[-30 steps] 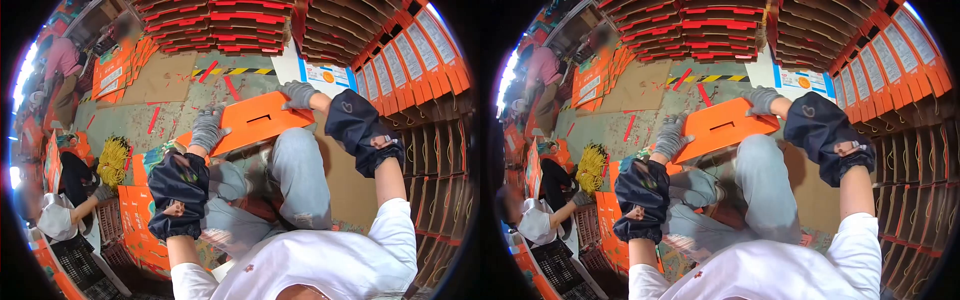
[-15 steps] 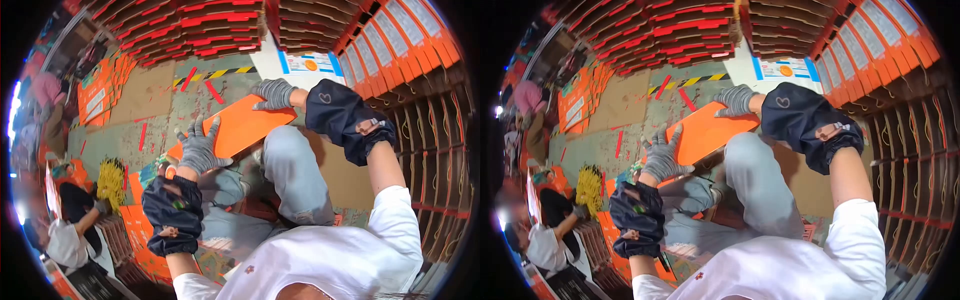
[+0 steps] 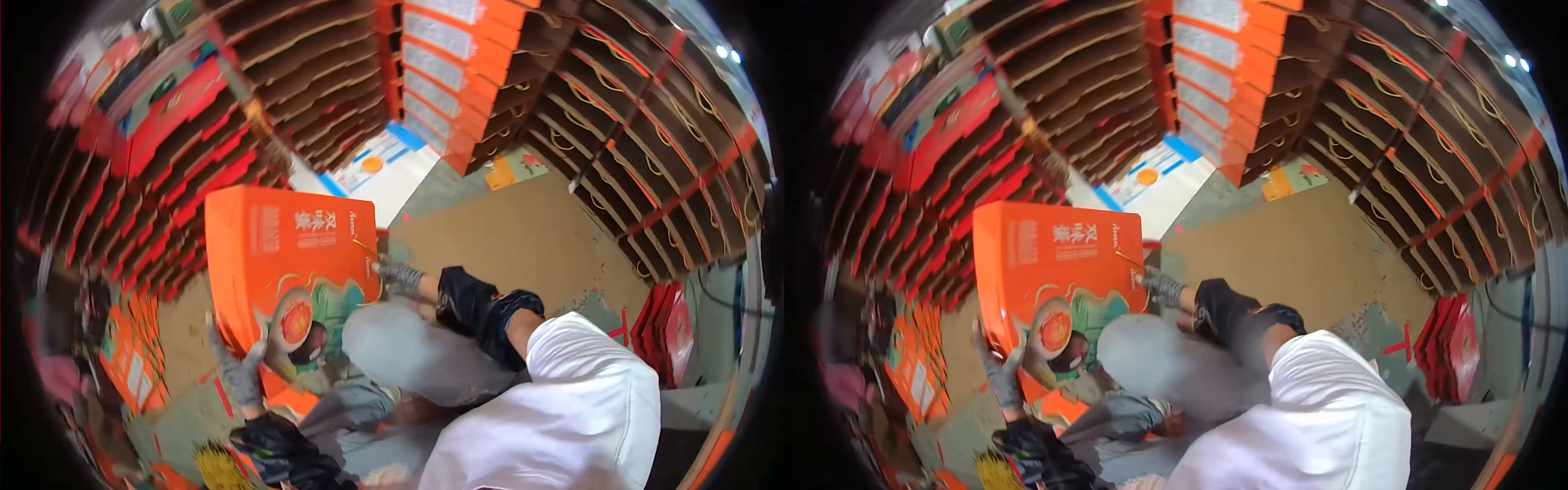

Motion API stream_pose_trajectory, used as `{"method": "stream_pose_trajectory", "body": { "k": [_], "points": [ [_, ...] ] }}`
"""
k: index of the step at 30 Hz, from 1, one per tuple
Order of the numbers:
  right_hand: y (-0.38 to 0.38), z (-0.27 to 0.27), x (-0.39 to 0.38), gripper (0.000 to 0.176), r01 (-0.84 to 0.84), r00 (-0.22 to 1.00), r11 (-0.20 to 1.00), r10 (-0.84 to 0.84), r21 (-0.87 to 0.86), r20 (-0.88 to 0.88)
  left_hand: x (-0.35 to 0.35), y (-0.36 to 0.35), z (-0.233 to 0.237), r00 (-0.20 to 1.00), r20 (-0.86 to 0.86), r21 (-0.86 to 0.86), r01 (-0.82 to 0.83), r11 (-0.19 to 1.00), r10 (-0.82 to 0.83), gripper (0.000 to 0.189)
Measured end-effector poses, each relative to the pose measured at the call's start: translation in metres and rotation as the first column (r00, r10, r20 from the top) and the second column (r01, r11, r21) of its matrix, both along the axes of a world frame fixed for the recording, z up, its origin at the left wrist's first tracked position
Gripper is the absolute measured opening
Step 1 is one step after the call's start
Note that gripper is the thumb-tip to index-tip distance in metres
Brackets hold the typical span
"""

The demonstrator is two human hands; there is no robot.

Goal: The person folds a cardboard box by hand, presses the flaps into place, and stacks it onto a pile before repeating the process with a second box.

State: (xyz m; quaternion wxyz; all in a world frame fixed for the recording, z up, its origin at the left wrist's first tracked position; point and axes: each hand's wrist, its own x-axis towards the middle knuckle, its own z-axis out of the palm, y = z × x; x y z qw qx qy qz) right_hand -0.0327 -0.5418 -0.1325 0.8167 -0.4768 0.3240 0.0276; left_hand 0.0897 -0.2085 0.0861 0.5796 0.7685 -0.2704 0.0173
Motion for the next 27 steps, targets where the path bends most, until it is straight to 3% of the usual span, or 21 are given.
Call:
{"method": "stream_pose_trajectory", "body": {
  "k": [1,2,5,8,13,15,18,19,22,23,27],
  "points": [
    [-0.004,0.014,0.003,0.069,0.060,0.993,0.997,-0.065,0.045,0.102,0.003,-0.009,0.004,0.997,-0.064,-0.136,0.036,0.990,-0.045,0.101],
    [-0.009,0.028,0.003,0.072,0.107,0.972,0.990,-0.124,0.097,0.199,0.004,-0.018,0.011,0.994,-0.073,-0.162,0.064,0.985,-0.077,0.101],
    [-0.058,0.000,0.004,0.057,0.115,0.866,0.966,-0.211,0.230,0.453,0.013,-0.041,0.023,0.984,-0.075,-0.199,0.144,0.969,-0.162,0.105],
    [-0.090,0.022,-0.026,0.046,0.110,0.844,0.881,-0.328,0.460,0.425,0.021,-0.053,0.020,0.972,-0.054,-0.241,0.210,0.947,-0.229,0.106],
    [-0.093,0.036,-0.075,0.033,0.175,0.795,0.937,-0.316,0.303,0.518,0.010,-0.066,0.046,0.916,-0.003,-0.249,0.389,0.887,-0.402,0.102],
    [-0.076,0.058,-0.096,0.031,0.283,0.743,0.900,-0.424,0.331,0.518,0.018,-0.069,0.046,0.892,0.054,-0.208,0.449,0.869,-0.448,0.101],
    [-0.070,0.043,-0.123,0.030,0.387,0.656,0.864,-0.503,0.322,0.562,0.041,-0.066,0.041,0.783,-0.085,-0.188,0.594,0.782,-0.616,0.095],
    [-0.069,0.033,-0.130,0.031,0.418,0.628,0.848,-0.529,0.325,0.571,0.040,-0.063,0.039,0.771,-0.174,-0.218,0.576,0.788,-0.612,0.080],
    [-0.061,0.033,-0.130,0.033,0.461,0.558,0.796,-0.603,0.392,0.570,0.046,-0.076,0.003,0.945,0.016,-0.141,0.324,0.935,-0.325,0.066],
    [-0.062,0.035,-0.130,0.034,0.473,0.540,0.775,-0.630,0.419,0.558,0.047,-0.077,-0.010,0.971,-0.002,-0.172,0.235,0.957,-0.239,0.061],
    [-0.087,0.001,-0.099,0.034,0.533,0.515,0.624,-0.775,0.572,0.366,0.047,-0.078,-0.002,0.998,-0.044,-0.221,0.041,0.974,-0.052,0.058]
  ]
}}
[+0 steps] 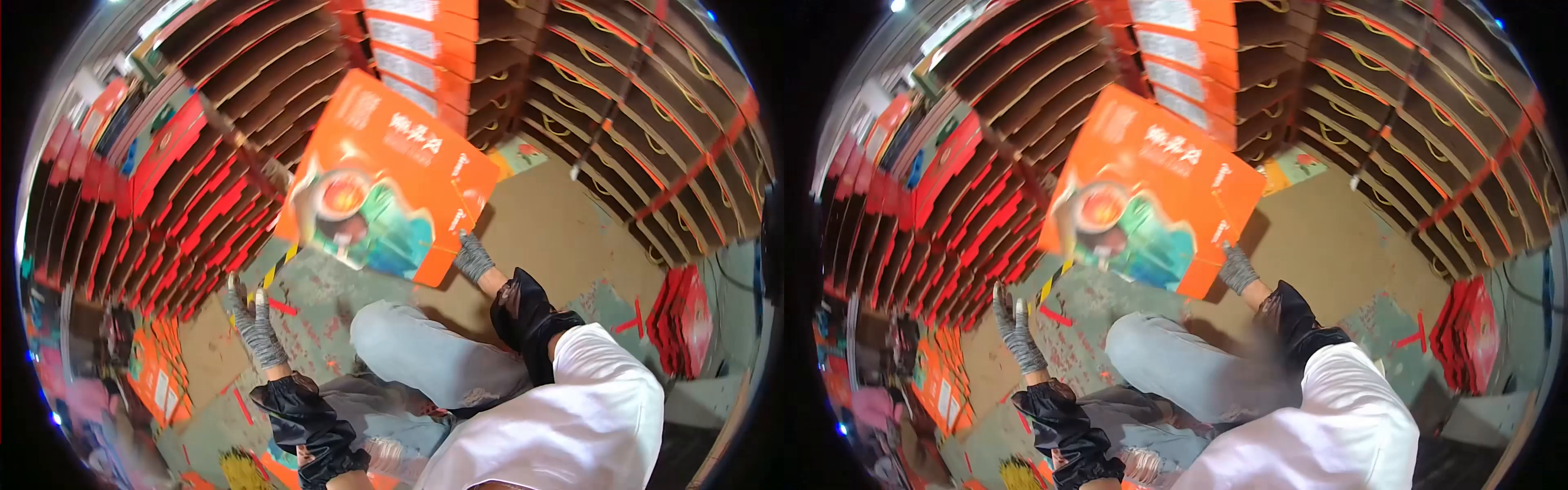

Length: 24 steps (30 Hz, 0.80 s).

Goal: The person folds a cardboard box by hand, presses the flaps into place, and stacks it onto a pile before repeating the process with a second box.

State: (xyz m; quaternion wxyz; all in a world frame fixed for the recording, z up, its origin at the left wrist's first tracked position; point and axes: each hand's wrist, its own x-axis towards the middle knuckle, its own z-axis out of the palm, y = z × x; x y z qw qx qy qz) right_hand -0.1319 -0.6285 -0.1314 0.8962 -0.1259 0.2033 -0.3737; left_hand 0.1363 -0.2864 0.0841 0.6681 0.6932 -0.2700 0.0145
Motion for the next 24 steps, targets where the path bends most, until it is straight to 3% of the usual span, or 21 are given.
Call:
{"method": "stream_pose_trajectory", "body": {
  "k": [3,5,7,8,12,14,16,19,21,22,24],
  "points": [
    [-0.038,-0.052,0.039,0.030,0.002,0.991,1.000,-0.004,-0.014,-0.137,-0.001,0.006,0.006,0.993,-0.082,0.044,-0.084,0.995,0.088,0.058],
    [-0.058,-0.088,0.062,0.026,0.025,0.972,0.997,-0.041,-0.070,-0.231,0.006,0.018,-0.003,0.996,0.006,0.114,-0.090,0.989,0.090,0.058],
    [-0.074,-0.120,0.078,0.031,-0.045,0.850,0.999,0.023,-0.029,-0.526,0.008,0.029,-0.002,0.990,0.050,0.213,-0.141,0.967,0.133,0.060],
    [-0.077,-0.138,0.080,0.031,-0.050,0.806,0.999,0.038,-0.003,-0.590,0.007,0.032,0.000,0.990,0.027,0.213,-0.139,0.967,0.137,0.062],
    [-0.092,-0.156,0.106,0.029,-0.131,0.716,0.988,0.037,-0.081,-0.697,0.011,0.050,0.000,0.987,0.044,0.352,-0.157,0.923,0.151,0.059],
    [-0.105,-0.160,0.122,0.028,-0.230,0.658,0.944,-0.028,-0.236,-0.753,0.013,0.062,-0.006,0.987,0.048,0.360,-0.158,0.919,0.151,0.066],
    [-0.123,-0.164,0.141,0.027,-0.388,0.584,0.798,-0.175,-0.461,-0.793,0.013,0.068,-0.004,0.989,0.042,0.403,-0.146,0.903,0.141,0.062],
    [-0.154,-0.157,0.173,0.027,-0.597,0.561,0.231,-0.564,-0.768,-0.606,0.015,0.081,-0.005,0.982,0.079,0.492,-0.190,0.849,0.174,0.064],
    [-0.158,-0.098,0.190,0.028,-0.822,0.182,0.289,-0.684,-0.491,-0.706,0.014,0.086,0.000,0.977,0.116,0.521,-0.215,0.826,0.181,0.065],
    [-0.160,-0.094,0.197,0.028,-0.864,0.121,0.268,-0.711,-0.427,-0.693,0.013,0.087,0.004,0.974,0.134,0.535,-0.228,0.813,0.184,0.065],
    [-0.157,-0.093,0.195,0.029,-0.876,0.150,0.219,-0.722,-0.430,-0.675,0.011,0.084,0.019,0.970,0.173,0.550,-0.237,0.801,0.168,0.064]
  ]
}}
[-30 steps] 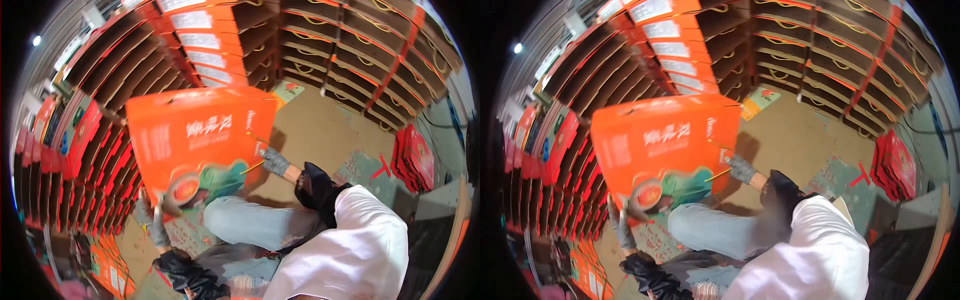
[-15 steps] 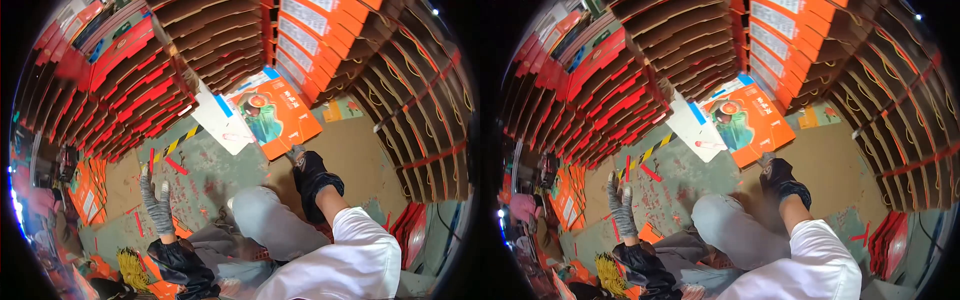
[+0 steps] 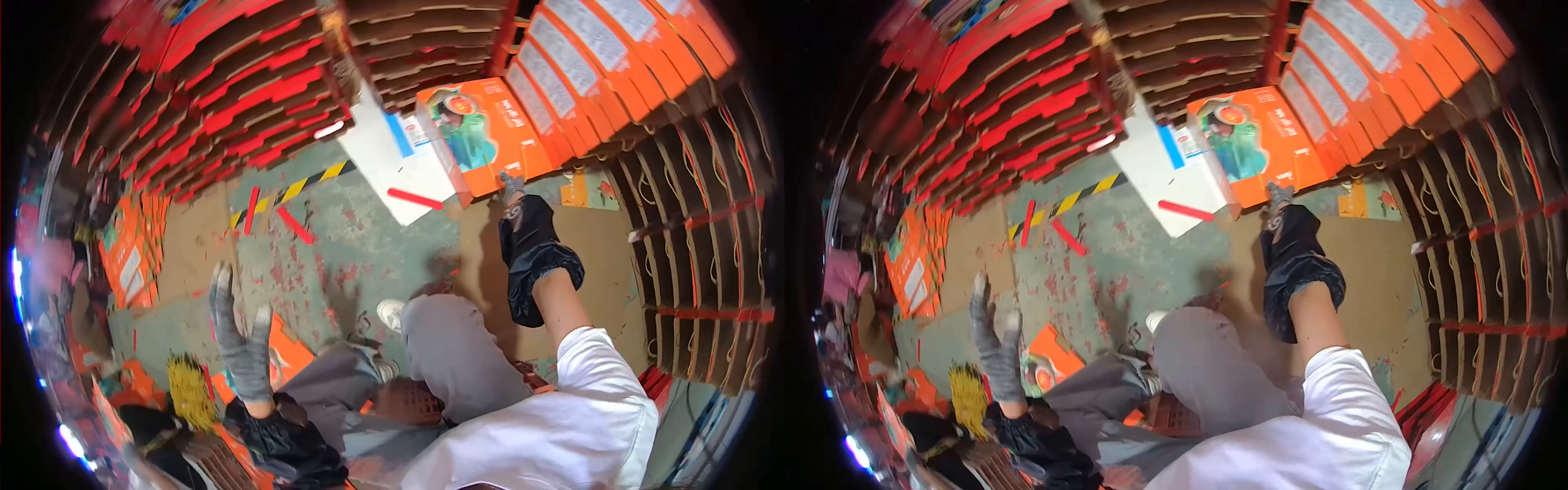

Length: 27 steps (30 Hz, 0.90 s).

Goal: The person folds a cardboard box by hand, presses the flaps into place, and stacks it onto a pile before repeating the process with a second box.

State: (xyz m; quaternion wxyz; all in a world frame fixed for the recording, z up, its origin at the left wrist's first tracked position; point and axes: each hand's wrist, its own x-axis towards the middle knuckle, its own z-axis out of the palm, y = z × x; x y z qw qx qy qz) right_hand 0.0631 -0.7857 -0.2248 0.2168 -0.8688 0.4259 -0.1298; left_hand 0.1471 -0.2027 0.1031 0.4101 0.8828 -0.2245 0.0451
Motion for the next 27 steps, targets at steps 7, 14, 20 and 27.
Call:
{"method": "stream_pose_trajectory", "body": {
  "k": [7,14,20,27],
  "points": [
    [0.029,-0.034,-0.046,0.031,-0.284,0.944,0.911,0.211,0.297,0.255,-0.047,0.033,0.033,0.973,-0.229,-0.715,-0.146,0.684,-0.032,0.059],
    [0.030,-0.033,-0.066,0.034,-0.223,0.959,0.796,0.074,0.563,0.275,-0.226,0.215,-0.224,0.429,-0.861,-0.427,-0.902,0.071,0.273,0.041],
    [0.056,0.000,-0.088,0.036,-0.198,0.972,0.778,0.076,0.597,0.223,-0.436,0.366,-0.390,0.266,-0.964,-0.134,-0.533,-0.836,-0.015,0.042],
    [0.084,0.028,-0.098,0.038,-0.208,0.978,0.775,0.145,0.597,0.153,-0.416,0.404,-0.411,0.447,-0.874,0.004,-0.387,-0.922,-0.192,0.054]
  ]
}}
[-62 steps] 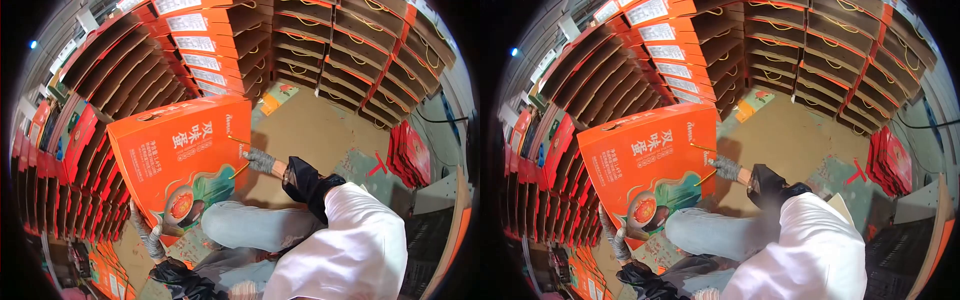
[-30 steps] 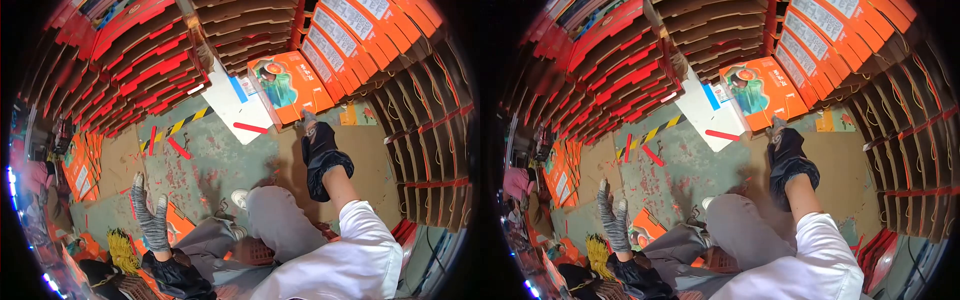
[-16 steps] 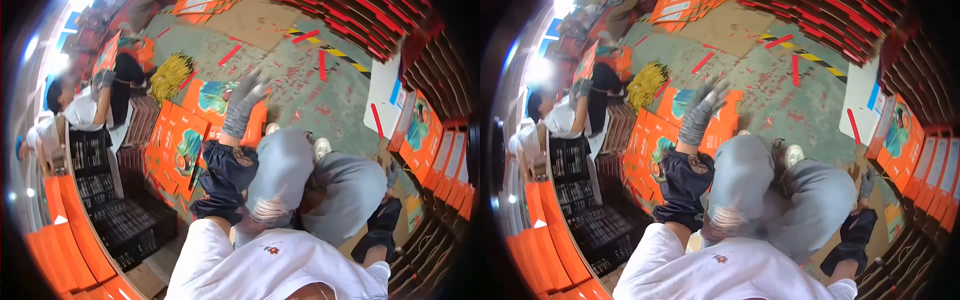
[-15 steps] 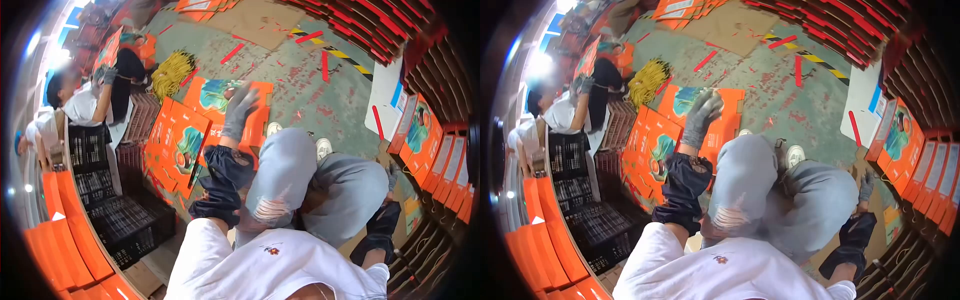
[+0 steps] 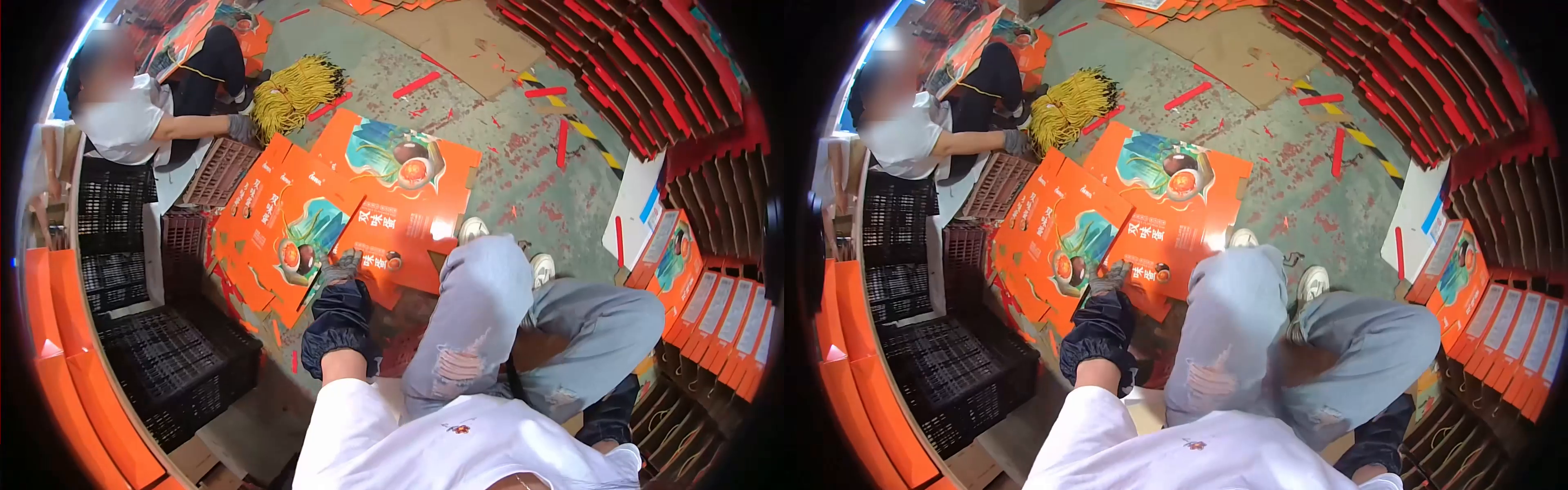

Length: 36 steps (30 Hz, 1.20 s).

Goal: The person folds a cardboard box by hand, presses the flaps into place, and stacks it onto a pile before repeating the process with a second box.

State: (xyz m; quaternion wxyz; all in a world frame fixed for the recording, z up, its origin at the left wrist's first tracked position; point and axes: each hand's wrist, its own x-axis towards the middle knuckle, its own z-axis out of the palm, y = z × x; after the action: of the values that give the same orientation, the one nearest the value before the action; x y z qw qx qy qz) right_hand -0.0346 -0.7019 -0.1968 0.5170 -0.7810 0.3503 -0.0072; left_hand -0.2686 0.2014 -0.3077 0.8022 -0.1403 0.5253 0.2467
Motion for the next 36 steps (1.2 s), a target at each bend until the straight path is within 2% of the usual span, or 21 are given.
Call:
{"method": "stream_pose_trajectory", "body": {
  "k": [1,2,4,5,6,8,12,15,16,18,19,20,22,23,24,26,28,29,32,34,36],
  "points": [
    [0.005,0.005,0.000,0.039,-0.011,1.000,1.000,0.011,0.001,-0.006,0.005,0.003,-0.007,0.997,-0.071,0.022,0.014,1.000,-0.012,0.049],
    [0.009,0.008,0.000,0.039,-0.020,1.000,1.000,0.019,-0.003,-0.013,0.011,0.009,-0.013,0.956,0.271,0.274,0.037,0.961,-0.114,0.045],
    [0.019,0.018,0.002,0.040,-0.048,0.999,0.999,0.048,-0.006,-0.021,0.003,0.030,-0.056,0.542,0.692,0.655,-0.194,0.731,-0.476,0.040],
    [0.021,0.023,0.006,0.040,-0.063,0.998,0.998,0.063,-0.007,-0.022,0.000,0.039,-0.055,0.646,0.647,0.604,-0.111,0.789,-0.405,0.039],
    [0.023,0.027,0.009,0.040,-0.085,0.996,0.996,0.085,-0.008,-0.023,0.004,0.039,-0.050,0.841,0.506,0.522,-0.120,0.844,-0.193,0.038],
    [0.024,0.033,0.016,0.041,-0.125,0.992,0.992,0.125,-0.007,-0.021,0.008,0.035,-0.029,0.975,0.042,0.358,-0.218,0.908,0.218,0.038],
    [0.034,0.047,0.046,0.043,-0.265,0.964,0.964,0.264,0.009,0.024,0.001,0.040,0.024,0.937,0.264,0.546,0.051,0.837,-0.230,0.039],
    [0.059,0.070,0.089,0.044,-0.470,0.875,0.883,0.463,0.017,0.138,0.041,0.000,0.094,0.985,-0.166,0.675,0.141,0.724,-0.037,0.024],
    [0.070,0.080,0.107,0.044,-0.555,0.816,0.832,0.545,0.002,0.191,0.049,-0.015,0.105,0.949,-0.309,0.717,0.187,0.672,0.066,0.020],
    [0.120,0.127,0.134,0.045,-0.691,0.683,0.720,0.681,-0.070,0.264,0.046,-0.035,0.071,0.951,-0.189,0.808,0.293,0.511,-0.247,0.010],
    [0.171,0.169,0.135,0.046,-0.744,0.616,0.659,0.741,-0.113,0.268,0.071,-0.076,0.112,0.871,-0.445,0.752,0.490,0.441,-0.209,0.017],
    [0.224,0.213,0.135,0.050,-0.790,0.544,0.594,0.794,-0.155,0.271,0.083,-0.100,0.069,0.829,-0.515,0.781,0.558,0.280,-0.216,0.020],
    [0.303,0.254,0.117,0.053,-0.865,0.288,0.376,0.914,-0.332,0.286,0.123,-0.141,0.037,0.876,-0.117,0.787,0.368,0.495,-0.467,0.015],
    [0.345,0.271,0.097,0.059,-0.854,0.161,0.250,0.961,-0.456,0.225,0.144,-0.169,0.050,0.848,-0.206,0.799,0.434,0.415,-0.489,0.015],
    [0.395,0.289,0.069,0.063,-0.910,0.054,0.170,0.953,-0.377,0.299,0.165,-0.198,0.061,0.813,-0.295,0.802,0.496,0.333,-0.502,0.016],
    [0.459,0.302,0.026,0.073,-0.783,-0.270,-0.178,0.960,-0.597,0.068,0.184,-0.234,0.093,0.721,-0.411,0.795,0.583,0.168,-0.558,0.018],
    [0.513,0.313,-0.020,0.079,-0.754,-0.379,-0.361,0.922,-0.549,-0.086,0.193,-0.258,0.121,0.625,-0.509,0.782,0.624,-0.014,-0.592,0.022],
    [0.534,0.285,-0.035,0.086,-0.662,-0.404,-0.344,0.912,-0.666,-0.070,0.194,-0.267,0.132,0.581,-0.547,0.773,0.627,-0.097,-0.602,0.025],
    [0.581,0.280,-0.066,0.088,-0.601,-0.124,-0.330,0.938,-0.728,-0.323,0.204,-0.286,0.153,0.479,-0.630,0.746,0.591,-0.306,-0.611,0.034],
    [0.615,0.232,-0.043,0.082,-0.458,0.102,-0.362,0.886,-0.812,-0.453,0.212,-0.296,0.162,0.419,-0.673,0.725,0.534,-0.434,-0.609,0.041],
    [0.605,0.215,-0.003,0.071,-0.742,0.088,-0.003,0.991,-0.671,-0.102,0.215,-0.305,0.170,0.378,-0.708,0.701,0.479,-0.529,-0.596,0.048]
  ]
}}
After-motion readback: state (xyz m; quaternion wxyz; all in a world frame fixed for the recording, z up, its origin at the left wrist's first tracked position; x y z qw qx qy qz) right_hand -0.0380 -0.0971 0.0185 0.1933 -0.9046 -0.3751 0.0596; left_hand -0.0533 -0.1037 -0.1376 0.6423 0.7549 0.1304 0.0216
